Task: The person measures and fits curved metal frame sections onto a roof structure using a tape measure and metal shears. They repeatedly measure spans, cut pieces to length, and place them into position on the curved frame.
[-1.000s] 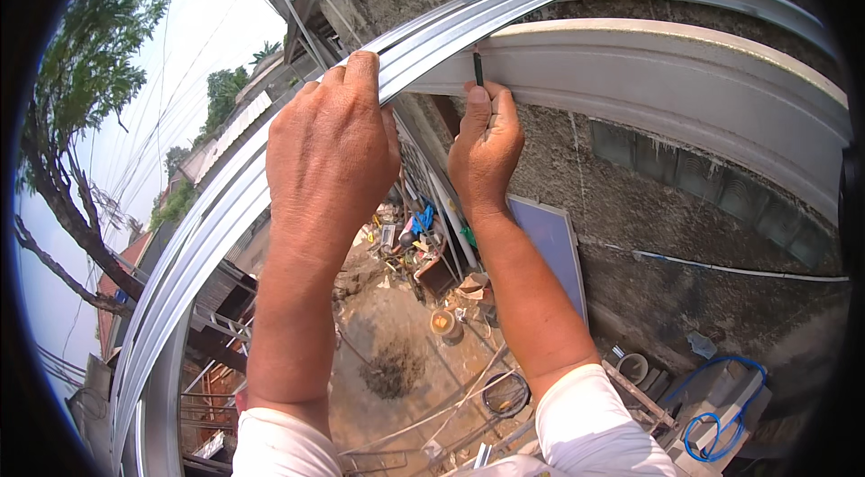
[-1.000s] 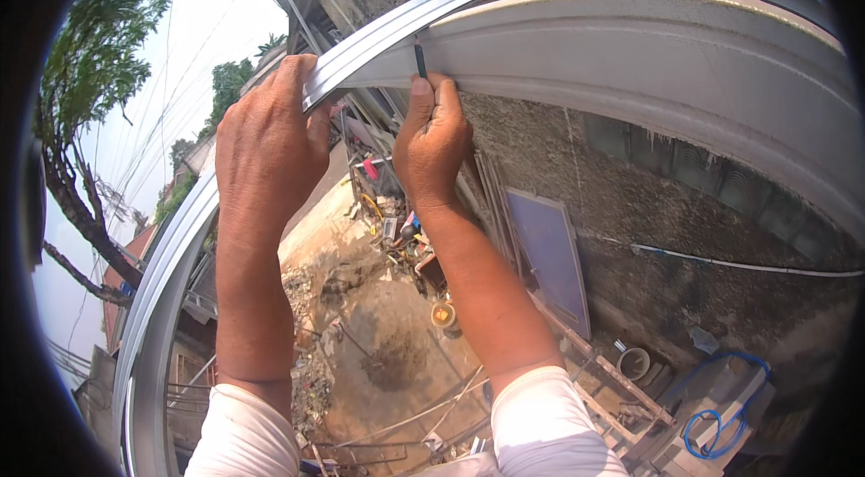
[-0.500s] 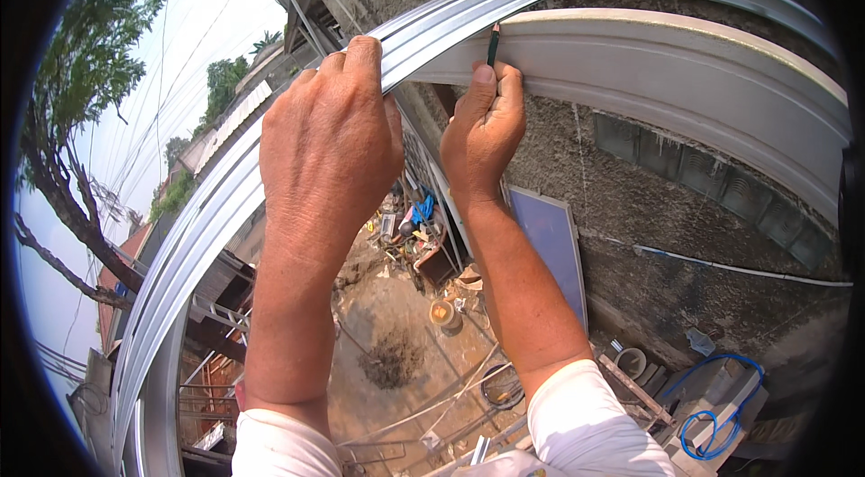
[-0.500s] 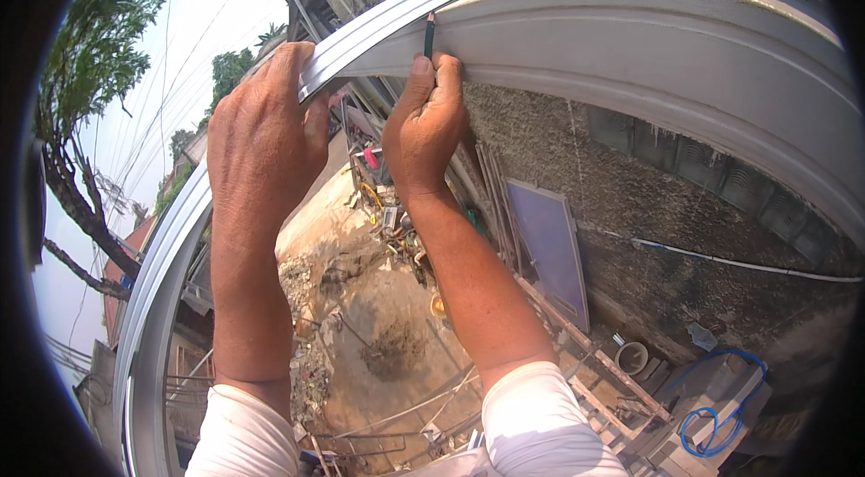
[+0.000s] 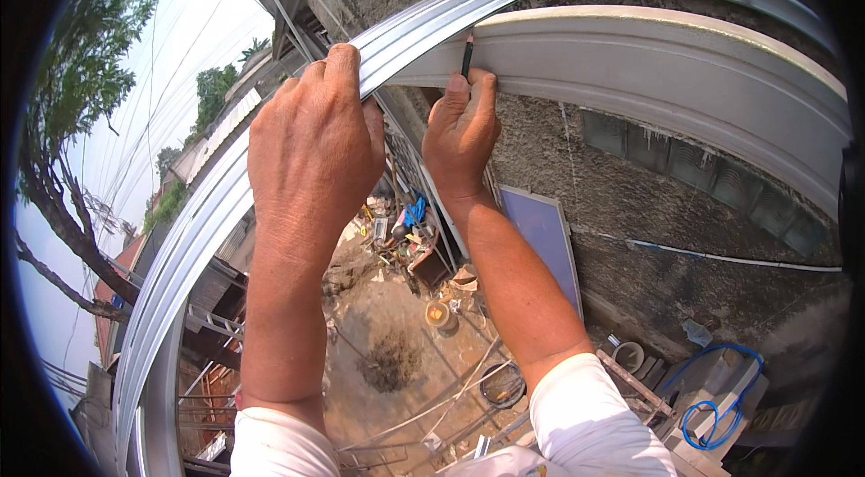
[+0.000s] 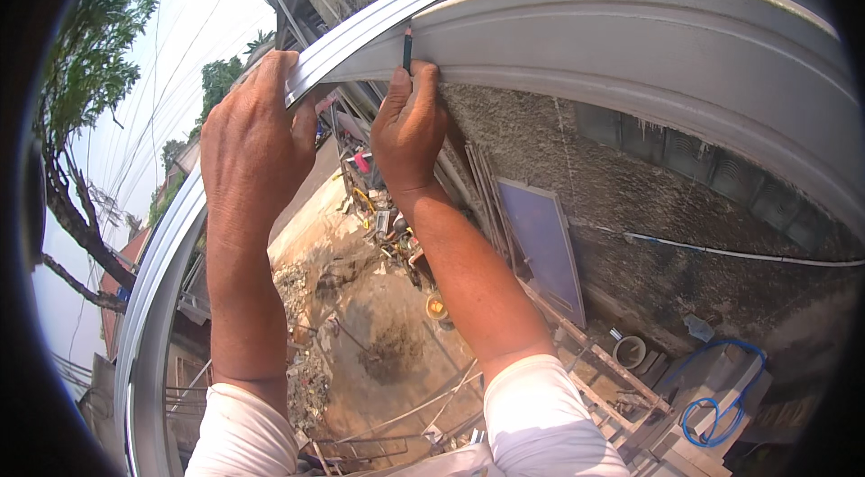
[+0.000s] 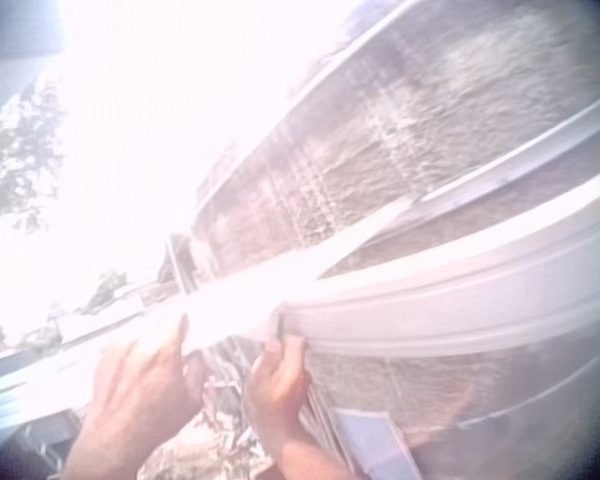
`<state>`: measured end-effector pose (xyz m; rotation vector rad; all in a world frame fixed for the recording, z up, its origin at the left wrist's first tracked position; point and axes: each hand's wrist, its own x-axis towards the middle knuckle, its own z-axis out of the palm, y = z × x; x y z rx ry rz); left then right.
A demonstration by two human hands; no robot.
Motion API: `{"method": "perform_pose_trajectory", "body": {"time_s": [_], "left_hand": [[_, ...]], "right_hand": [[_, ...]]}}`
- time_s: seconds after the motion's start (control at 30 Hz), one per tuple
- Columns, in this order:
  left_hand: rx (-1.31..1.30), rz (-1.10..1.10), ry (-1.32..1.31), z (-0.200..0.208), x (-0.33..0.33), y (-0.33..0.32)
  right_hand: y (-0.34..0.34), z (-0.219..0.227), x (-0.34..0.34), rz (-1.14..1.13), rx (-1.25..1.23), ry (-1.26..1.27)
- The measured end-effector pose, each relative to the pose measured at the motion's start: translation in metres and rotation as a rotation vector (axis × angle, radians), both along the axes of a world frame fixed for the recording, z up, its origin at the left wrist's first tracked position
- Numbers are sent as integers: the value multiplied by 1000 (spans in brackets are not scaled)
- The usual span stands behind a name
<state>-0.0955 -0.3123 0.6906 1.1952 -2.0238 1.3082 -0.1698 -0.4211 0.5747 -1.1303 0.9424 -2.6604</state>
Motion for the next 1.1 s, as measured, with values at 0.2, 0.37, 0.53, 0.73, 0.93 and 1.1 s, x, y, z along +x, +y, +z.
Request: {"method": "perform_pose_trajectory", "body": {"time_s": [0.2, 0.37, 0.53, 0.73, 0.93, 1.1], "left_hand": [[17, -4, 5, -2, 2, 0], [-10, -15, -12, 0, 3, 2], [-15, -2, -13, 0, 4, 1], [-54, -60, -57, 1, 4, 0], [-122, -94, -101, -1, 8, -4], [-136, -119, -102, -1, 10, -6]], "right_hand": [[4, 11, 4, 77, -24, -67], [4, 15, 0, -29, -8, -37], [-8, 10, 0, -191, 101, 103], [-8, 7, -5, -170, 34, 107], [5, 12, -4, -143, 91, 109], [15, 17, -7, -87, 147, 112]]}}
